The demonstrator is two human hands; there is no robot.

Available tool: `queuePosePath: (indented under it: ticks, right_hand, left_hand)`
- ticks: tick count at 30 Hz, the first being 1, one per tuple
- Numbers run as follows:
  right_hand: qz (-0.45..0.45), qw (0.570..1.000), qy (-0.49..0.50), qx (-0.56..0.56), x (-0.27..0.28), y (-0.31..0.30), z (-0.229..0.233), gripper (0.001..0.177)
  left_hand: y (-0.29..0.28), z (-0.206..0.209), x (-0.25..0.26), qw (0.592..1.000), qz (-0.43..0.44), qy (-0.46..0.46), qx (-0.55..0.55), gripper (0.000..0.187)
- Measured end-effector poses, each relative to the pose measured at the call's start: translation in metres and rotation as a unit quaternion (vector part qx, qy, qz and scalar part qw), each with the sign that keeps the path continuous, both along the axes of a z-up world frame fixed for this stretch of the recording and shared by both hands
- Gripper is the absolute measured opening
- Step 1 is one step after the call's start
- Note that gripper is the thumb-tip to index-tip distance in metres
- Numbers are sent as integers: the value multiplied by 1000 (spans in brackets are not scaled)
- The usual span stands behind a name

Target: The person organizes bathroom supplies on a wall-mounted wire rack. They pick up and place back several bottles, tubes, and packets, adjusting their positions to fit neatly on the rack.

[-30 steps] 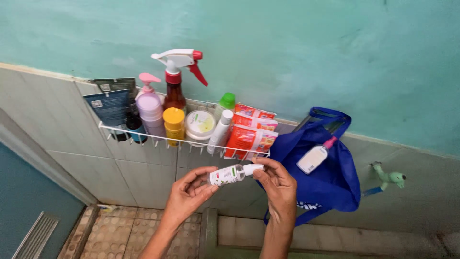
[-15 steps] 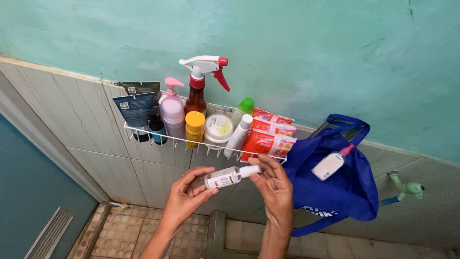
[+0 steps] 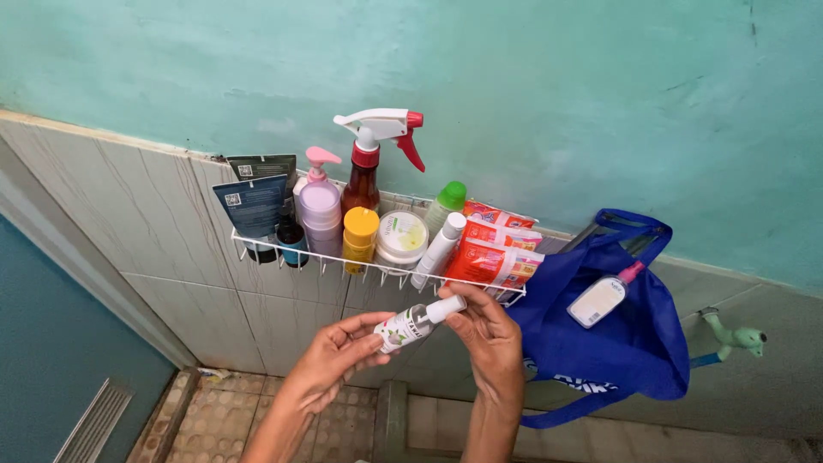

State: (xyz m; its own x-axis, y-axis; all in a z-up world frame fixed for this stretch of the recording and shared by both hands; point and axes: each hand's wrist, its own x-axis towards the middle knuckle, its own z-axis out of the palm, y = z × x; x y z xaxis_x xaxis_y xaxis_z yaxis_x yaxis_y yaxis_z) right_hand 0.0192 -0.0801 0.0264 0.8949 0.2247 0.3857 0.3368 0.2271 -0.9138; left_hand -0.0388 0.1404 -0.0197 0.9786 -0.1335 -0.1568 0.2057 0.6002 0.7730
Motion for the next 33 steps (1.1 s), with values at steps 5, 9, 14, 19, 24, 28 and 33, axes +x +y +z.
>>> queuePosePath:
  ticks: [5, 9, 14, 19, 24, 28, 33]
  right_hand:
    - [11, 1000, -1, 3, 7, 6, -7, 43]
    - [14, 1000, -4, 14, 15, 10, -19, 42]
    - [1, 999, 12, 34, 12, 20, -13, 39]
    - [26, 996, -1, 85, 9, 32, -11, 37]
    - [-10, 998, -25, 48, -5, 53, 2, 45]
    - [2, 998, -45, 38, -8, 58, -3, 53]
    - [-19, 998, -44, 37, -8, 63, -10, 48]
  left_hand:
    - [10, 15, 3, 999, -15, 21, -33, 48]
    - [15, 9, 8, 1000, -11, 10, -13, 45]
    - [21, 1, 14, 1000, 1, -13, 11, 45]
    - [19, 2, 16, 999, -26, -20, 4, 44]
    - [11, 1, 15, 997, -71, -6, -21, 45]
    - [12, 6, 13, 995, -94, -2, -37, 47]
    - [17, 7, 9, 996, -79, 3, -33, 51]
